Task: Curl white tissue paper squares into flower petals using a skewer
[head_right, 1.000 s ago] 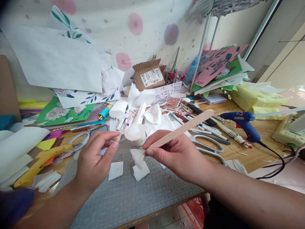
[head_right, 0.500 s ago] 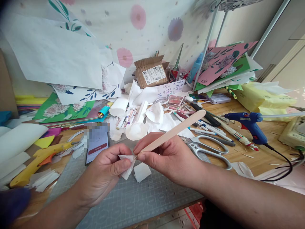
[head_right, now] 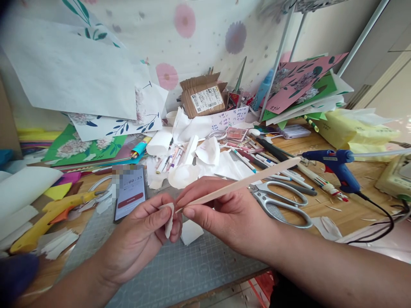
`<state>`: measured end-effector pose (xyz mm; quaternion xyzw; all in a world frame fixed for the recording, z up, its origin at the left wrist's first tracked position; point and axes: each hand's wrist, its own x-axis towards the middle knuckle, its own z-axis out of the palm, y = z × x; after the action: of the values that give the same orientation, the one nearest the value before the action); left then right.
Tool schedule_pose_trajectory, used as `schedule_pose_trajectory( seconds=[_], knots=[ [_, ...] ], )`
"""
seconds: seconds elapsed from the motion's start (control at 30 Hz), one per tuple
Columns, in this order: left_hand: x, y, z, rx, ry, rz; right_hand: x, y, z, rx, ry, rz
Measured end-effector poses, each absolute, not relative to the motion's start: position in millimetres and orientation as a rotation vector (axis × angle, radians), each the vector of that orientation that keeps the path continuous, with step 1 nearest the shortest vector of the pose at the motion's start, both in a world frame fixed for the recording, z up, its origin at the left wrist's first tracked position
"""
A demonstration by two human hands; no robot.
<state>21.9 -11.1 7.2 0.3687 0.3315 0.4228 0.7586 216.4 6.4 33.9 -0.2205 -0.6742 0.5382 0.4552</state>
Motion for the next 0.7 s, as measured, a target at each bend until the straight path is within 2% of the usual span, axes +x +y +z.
schedule_pose_trajectory(
  seconds=[0.7],
  knots=[
    [22.7,-11.9,7.2,0.828,0.718,0.916,216.7,5.3,31.5,-0.585,-1.751,1.188]
  ],
)
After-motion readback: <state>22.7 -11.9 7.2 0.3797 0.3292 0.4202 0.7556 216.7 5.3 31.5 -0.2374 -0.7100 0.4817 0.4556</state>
